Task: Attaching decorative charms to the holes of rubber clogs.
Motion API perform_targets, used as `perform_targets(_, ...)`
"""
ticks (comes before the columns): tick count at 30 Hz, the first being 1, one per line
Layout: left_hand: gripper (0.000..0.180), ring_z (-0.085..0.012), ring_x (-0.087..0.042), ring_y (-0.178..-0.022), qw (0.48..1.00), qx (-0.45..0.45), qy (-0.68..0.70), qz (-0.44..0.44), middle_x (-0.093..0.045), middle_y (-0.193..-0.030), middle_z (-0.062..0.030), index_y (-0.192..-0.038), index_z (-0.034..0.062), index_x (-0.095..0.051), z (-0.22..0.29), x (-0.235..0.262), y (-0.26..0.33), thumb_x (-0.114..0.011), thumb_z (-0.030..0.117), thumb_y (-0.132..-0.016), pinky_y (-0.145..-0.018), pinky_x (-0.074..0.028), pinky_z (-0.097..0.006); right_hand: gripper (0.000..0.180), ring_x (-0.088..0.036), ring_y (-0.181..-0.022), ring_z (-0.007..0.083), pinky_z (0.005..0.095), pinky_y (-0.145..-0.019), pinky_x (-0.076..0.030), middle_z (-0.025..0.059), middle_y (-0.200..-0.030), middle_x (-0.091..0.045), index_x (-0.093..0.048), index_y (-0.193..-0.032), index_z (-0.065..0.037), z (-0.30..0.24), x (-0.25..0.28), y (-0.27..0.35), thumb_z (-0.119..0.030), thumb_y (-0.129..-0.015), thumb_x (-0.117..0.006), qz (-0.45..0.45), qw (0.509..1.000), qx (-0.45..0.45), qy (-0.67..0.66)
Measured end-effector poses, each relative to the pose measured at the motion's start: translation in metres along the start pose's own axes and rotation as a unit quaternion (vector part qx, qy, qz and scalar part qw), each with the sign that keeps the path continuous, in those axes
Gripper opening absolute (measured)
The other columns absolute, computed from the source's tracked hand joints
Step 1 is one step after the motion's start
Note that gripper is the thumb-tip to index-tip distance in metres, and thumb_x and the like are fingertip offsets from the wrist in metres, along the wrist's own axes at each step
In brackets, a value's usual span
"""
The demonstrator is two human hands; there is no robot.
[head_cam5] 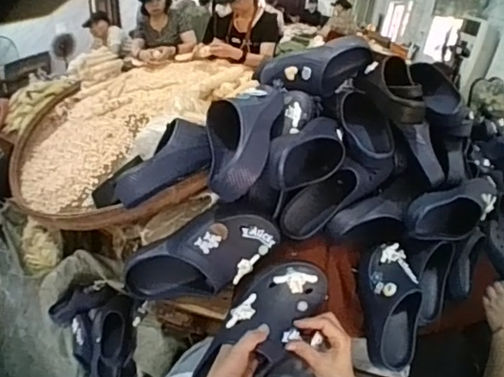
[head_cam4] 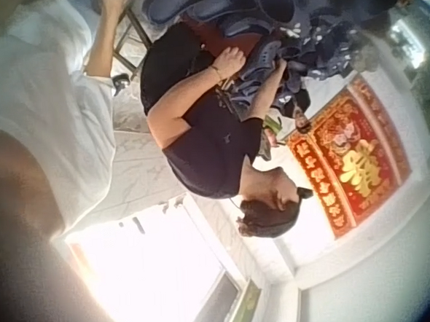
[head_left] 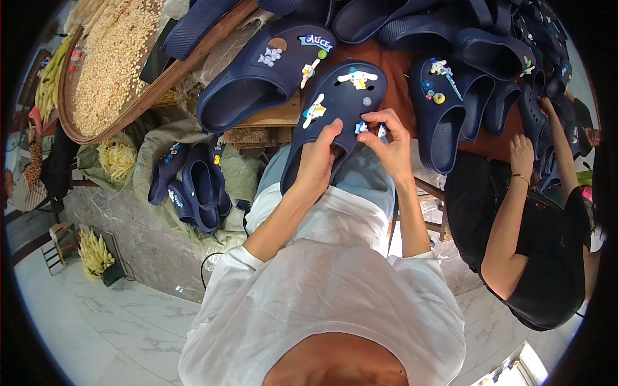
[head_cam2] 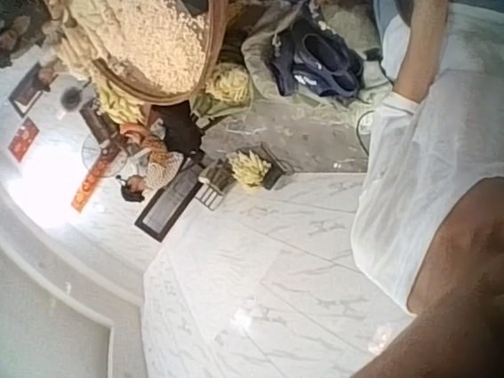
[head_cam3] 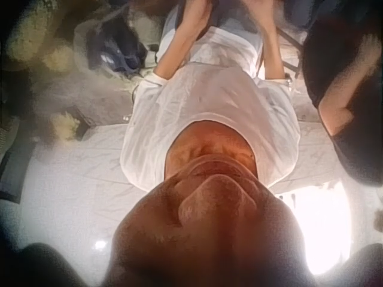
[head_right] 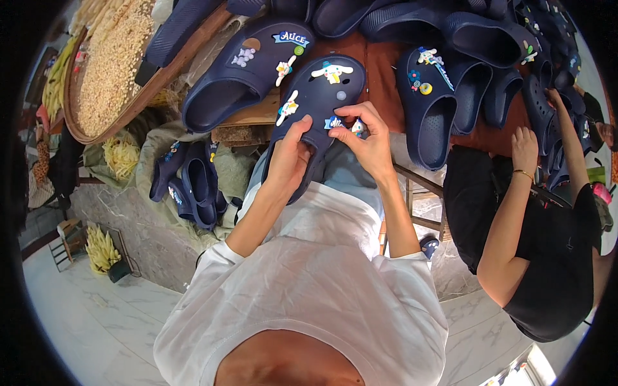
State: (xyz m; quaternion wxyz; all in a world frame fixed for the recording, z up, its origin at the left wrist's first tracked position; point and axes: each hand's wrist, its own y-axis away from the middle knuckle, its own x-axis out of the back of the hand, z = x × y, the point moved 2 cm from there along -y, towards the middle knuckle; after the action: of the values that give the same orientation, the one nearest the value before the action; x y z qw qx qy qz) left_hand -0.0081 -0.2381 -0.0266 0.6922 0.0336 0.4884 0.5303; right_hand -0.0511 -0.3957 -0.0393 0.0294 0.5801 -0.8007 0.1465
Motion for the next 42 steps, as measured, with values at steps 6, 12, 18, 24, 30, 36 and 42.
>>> perform_targets(6, 0.044, -0.0174, -0.059, -0.108, 1.000, -0.010, 0.013, 0.005, -0.060, -0.117, -0.0108, -0.121, -0.0070, -0.055, -0.003, -0.001, 0.002, -0.066, 0.022, -0.091, -0.095, -0.045, -0.032, 0.016, -0.058, -0.079, 0.0160, 0.0296, -0.070, -0.046, 0.0082, -0.093, -0.062, -0.068, -0.100, -0.002, -0.006, -0.013, 0.005, -0.008, -0.086, -0.070, 0.093, 0.976, 0.101, 0.172)
perform_targets(12, 0.041, -0.0157, -0.056, -0.111, 0.999, -0.009, 0.042, -0.031, -0.059, -0.119, -0.0079, -0.122, -0.0023, -0.055, -0.006, 0.001, -0.002, -0.067, 0.022, -0.091, -0.099, -0.042, -0.033, 0.009, -0.060, -0.080, 0.0193, 0.0303, -0.070, -0.047, 0.0103, -0.091, -0.061, -0.065, -0.097, 0.001, -0.004, -0.011, 0.004, -0.006, -0.091, -0.064, 0.115, 0.986, 0.029, 0.118)
perform_targets(18, 0.037, -0.0144, -0.056, -0.109, 0.998, 0.003, 0.042, -0.041, -0.059, -0.118, -0.0054, -0.121, 0.0002, -0.056, -0.007, 0.005, -0.008, -0.067, 0.017, -0.090, -0.099, -0.041, -0.032, 0.012, -0.060, -0.081, 0.0192, 0.0292, -0.069, -0.046, 0.0096, -0.092, -0.062, -0.067, -0.098, -0.001, -0.014, 0.009, -0.026, -0.008, -0.088, -0.069, 0.177, 0.963, 0.074, 0.191)
perform_targets(24, 0.032, -0.0134, -0.056, -0.109, 0.996, 0.042, 0.033, -0.075, -0.062, -0.114, -0.0047, -0.117, 0.0008, -0.060, -0.007, 0.011, -0.015, -0.067, 0.014, -0.089, -0.100, -0.041, -0.031, 0.020, -0.059, -0.085, 0.0203, 0.0301, -0.070, -0.046, 0.0060, -0.094, -0.063, -0.072, -0.098, -0.006, -0.008, 0.014, -0.053, -0.009, -0.079, -0.077, 0.093, 0.958, 0.143, 0.230)
perform_targets(30, 0.042, -0.0205, -0.056, -0.115, 0.998, 0.013, 0.012, -0.063, -0.058, -0.123, -0.0102, -0.127, -0.0023, -0.052, -0.002, 0.008, -0.015, -0.063, 0.015, -0.090, -0.103, -0.042, -0.037, 0.018, -0.058, -0.089, 0.0194, 0.0296, -0.073, -0.047, 0.0063, -0.099, -0.063, -0.073, -0.099, -0.007, -0.011, 0.022, -0.057, -0.005, -0.081, -0.074, 0.044, 0.978, 0.092, 0.181)
perform_targets(36, 0.027, -0.0125, -0.056, -0.108, 0.996, 0.039, 0.023, -0.082, -0.064, -0.110, -0.0035, -0.110, 0.0024, -0.064, -0.003, 0.012, -0.016, -0.069, 0.017, -0.087, -0.097, -0.040, -0.029, 0.017, -0.059, -0.090, 0.0184, 0.0284, -0.074, -0.046, 0.0070, -0.100, -0.063, -0.074, -0.100, -0.007, -0.012, 0.026, -0.053, -0.007, -0.083, -0.073, 0.052, 0.985, 0.052, 0.156)
perform_targets(42, 0.045, -0.0202, -0.056, -0.115, 0.998, 0.019, -0.019, -0.062, -0.059, -0.123, -0.0103, -0.129, -0.0025, -0.050, -0.001, 0.015, -0.009, -0.064, 0.014, -0.089, -0.102, -0.043, -0.038, 0.016, -0.059, -0.082, 0.0171, 0.0269, -0.071, -0.045, 0.0074, -0.096, -0.062, -0.071, -0.100, -0.005, -0.022, 0.018, -0.049, -0.008, -0.084, -0.072, 0.038, 0.972, 0.084, 0.216)
